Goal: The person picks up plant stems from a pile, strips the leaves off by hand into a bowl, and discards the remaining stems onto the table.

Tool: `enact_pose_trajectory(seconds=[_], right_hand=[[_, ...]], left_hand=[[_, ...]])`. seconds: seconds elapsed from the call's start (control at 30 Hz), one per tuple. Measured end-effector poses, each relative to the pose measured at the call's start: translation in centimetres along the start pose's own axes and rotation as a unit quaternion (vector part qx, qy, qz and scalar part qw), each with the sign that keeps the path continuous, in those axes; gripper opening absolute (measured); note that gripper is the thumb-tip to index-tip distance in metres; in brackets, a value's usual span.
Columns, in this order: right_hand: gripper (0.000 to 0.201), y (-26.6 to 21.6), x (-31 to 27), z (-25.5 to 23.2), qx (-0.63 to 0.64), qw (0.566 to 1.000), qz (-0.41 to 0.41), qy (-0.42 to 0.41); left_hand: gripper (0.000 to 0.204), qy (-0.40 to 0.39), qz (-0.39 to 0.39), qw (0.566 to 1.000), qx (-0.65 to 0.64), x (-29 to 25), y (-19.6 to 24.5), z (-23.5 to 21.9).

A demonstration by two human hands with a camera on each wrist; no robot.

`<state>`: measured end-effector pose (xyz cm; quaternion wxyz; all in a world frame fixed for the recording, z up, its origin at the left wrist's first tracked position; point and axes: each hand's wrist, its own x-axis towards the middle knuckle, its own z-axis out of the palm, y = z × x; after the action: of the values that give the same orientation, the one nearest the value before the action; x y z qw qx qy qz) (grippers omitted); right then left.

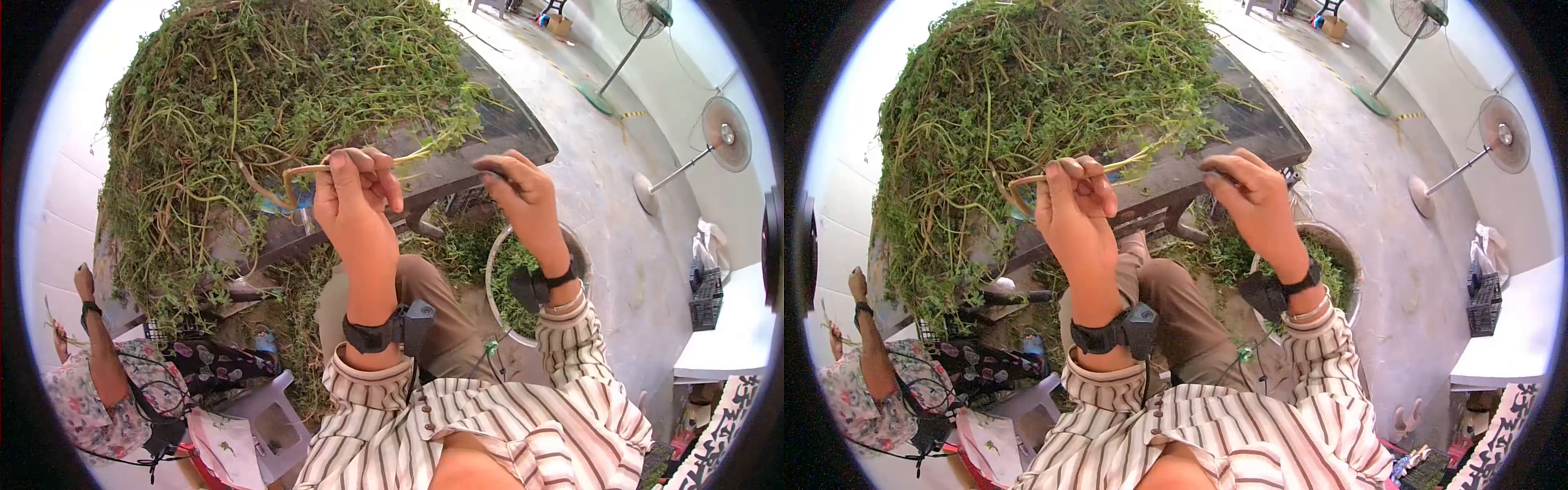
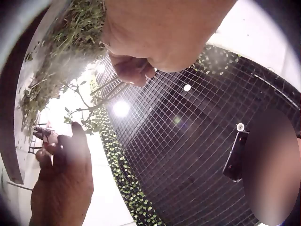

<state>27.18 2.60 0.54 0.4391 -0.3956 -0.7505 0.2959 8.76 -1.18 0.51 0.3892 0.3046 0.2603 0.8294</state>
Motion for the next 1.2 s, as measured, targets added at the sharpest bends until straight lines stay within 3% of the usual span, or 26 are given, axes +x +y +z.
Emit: enact_pose_trajectory(seconds=[0.23, 0.47, 0.73, 0.83, 0.93, 1.2], right_hand=[[0.031, -1.0, 3.0, 3.5, 0.009, 0.995, -0.092, 0.032], [0.038, -0.9, 4.2, 4.5, -0.027, 0.995, -0.097, 0.013], [0.017, 0.0, 4.1, 4.4, -0.008, 0.991, -0.128, 0.027], [0.017, -0.3, 3.7, 3.7, 0.019, 0.997, -0.068, -0.004], [0.017, 0.0, 3.6, 3.3, 0.059, 0.997, -0.047, -0.010], [0.018, -0.3, 3.6, 1.8, 0.058, 0.998, -0.031, 0.002]], left_hand=[[0.028, 0.009, -0.009, 1.000, -0.015, 0.1, 0.5, 0.0], [0.027, -0.007, -0.032, 0.999, -0.041, 0.1, 0.2, -0.1], [0.022, 0.003, -0.033, 0.999, -0.014, 0.0, 0.2, 0.1], [0.017, 0.019, -0.047, 0.996, 0.070, -0.1, 0.3, 0.6], [0.014, -0.019, -0.068, 0.989, 0.131, 0.0, 0.4, 0.4], [0.011, -0.096, -0.123, 0.960, 0.233, -0.6, 0.1, 0.7]])
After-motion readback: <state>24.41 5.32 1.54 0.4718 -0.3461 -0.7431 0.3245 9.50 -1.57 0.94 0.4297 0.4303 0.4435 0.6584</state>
